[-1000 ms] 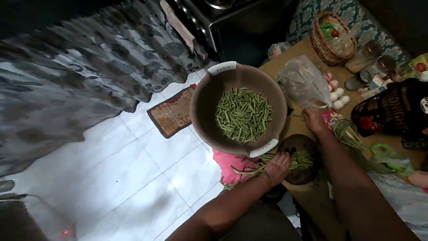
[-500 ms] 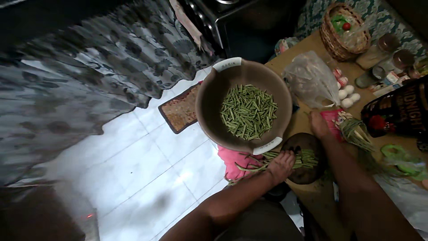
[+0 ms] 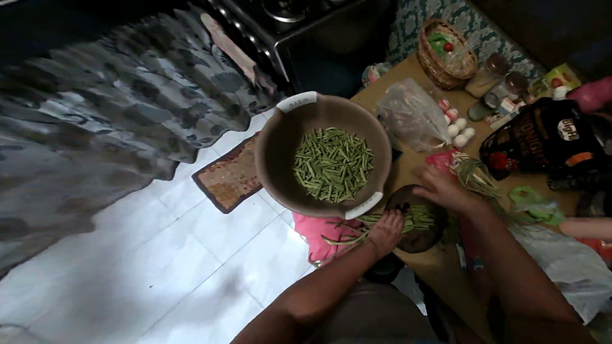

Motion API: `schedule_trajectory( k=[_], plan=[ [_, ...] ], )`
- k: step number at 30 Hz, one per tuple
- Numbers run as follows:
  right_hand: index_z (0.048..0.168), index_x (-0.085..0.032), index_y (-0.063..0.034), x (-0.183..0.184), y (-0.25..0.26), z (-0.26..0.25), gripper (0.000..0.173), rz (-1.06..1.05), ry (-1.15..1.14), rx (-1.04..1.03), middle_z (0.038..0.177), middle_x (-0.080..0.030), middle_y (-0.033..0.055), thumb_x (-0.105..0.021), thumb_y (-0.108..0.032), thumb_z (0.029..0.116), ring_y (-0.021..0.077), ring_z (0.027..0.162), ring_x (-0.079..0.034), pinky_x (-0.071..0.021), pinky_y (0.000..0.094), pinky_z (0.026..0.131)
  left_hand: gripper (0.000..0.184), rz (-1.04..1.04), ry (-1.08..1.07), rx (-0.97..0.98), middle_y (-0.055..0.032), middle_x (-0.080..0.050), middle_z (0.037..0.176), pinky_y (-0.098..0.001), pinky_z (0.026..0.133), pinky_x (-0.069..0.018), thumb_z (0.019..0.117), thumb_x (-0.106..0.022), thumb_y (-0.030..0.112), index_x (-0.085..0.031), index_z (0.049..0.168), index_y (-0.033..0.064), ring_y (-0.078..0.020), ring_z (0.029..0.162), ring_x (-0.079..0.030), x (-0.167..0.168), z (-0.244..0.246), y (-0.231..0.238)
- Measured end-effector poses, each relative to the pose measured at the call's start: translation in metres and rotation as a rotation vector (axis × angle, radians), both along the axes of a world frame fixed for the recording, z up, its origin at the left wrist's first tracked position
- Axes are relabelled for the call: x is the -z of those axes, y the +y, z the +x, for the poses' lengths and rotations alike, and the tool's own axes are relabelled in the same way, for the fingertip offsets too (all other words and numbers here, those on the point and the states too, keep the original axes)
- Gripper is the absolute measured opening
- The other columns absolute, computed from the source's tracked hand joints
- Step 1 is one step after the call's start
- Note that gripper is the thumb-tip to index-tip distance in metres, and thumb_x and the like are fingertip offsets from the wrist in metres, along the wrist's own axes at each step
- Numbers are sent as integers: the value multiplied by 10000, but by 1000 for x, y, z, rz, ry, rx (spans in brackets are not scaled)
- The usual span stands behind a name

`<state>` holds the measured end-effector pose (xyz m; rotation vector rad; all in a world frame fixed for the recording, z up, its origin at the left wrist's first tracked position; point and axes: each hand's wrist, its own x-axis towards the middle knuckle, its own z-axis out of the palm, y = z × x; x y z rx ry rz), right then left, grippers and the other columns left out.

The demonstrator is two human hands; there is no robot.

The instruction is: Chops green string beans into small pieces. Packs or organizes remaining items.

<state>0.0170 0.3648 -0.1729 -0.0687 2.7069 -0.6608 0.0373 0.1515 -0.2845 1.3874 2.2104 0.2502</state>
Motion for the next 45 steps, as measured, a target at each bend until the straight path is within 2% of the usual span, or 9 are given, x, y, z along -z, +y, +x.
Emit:
schedule_trajectory(
  k=[2,4,8,10,17,22,29,37,45],
  plan=[
    [1548,-429,-61,38,12,36,798,61,-170,-49,1606,-380,207,-696,-504,940,415,1484,-353,-303,632,1180,630,-24,-8,10,-315,-300,1619,-571,1207,-271,1121,-354,345,-303,1541,-122,-458,1505,-314,-3,-1,0],
    [1567,-413,-89,67,8,69,867,127,-166,-16,1604,-380,208,-685,-585,910,447,1467,-359,-317,664,1150,631,-43,-7,20,-314,-285,1626,-571,1213,-261,1124,-343,342,-283,1547,-123,-457,1513,-297,-5,-1,0],
    [1430,-538,33,99,-22,107,504,192,-18,201,1453,-523,285,-536,-307,1058,455,1325,-532,-455,543,1088,641,-71,-9,20,-309,-263,1636,-564,1228,-230,1127,-320,353,-258,1560,-115,-449,1529,-265,-5,-2,1],
    [1348,-597,68,108,-35,115,426,226,103,313,1373,-586,288,-546,-227,1045,440,1249,-604,-526,511,1013,640,-47,21,21,-318,-291,1621,-562,1218,-251,1123,-331,356,-284,1548,-120,-456,1513,-297,-3,-1,1],
    [1341,-611,54,115,-59,133,461,257,151,403,1372,-590,283,-581,-296,1042,438,1198,-639,-562,526,942,643,-51,62,29,-319,-307,1613,-556,1212,-268,1122,-325,366,-294,1544,-118,-455,1503,-319,-2,0,0],
    [1406,-534,67,103,-43,116,448,244,18,555,1381,-558,298,-476,-244,1089,436,1222,-616,-536,513,1001,644,-65,39,31,-314,-293,1621,-556,1219,-256,1123,-333,365,-283,1549,-115,-452,1511,-300,-5,-1,0],
    [1439,-531,17,102,-54,130,590,254,41,474,1476,-498,275,-560,-420,1044,448,1312,-547,-509,553,1027,645,-59,34,29,-302,-289,1628,-555,1224,-248,1124,-326,378,-286,1552,-104,-441,1520,-289,-3,-1,0],
    [1383,-578,42,113,-24,104,493,331,142,696,1407,-526,344,-519,-334,1070,525,1293,-527,-484,599,1033,642,-81,20,26,-307,-279,1631,-551,1226,-246,1124,-325,366,-277,1557,-105,-447,1522,-281,-8,-2,2],
    [1378,-554,77,119,17,87,482,215,139,710,1298,-633,294,-481,-303,1090,434,1198,-639,-506,536,1029,659,-117,24,26,-309,-265,1636,-557,1226,-238,1122,-313,391,-272,1566,-94,-449,1526,-272,-8,-1,4]
  ],
)
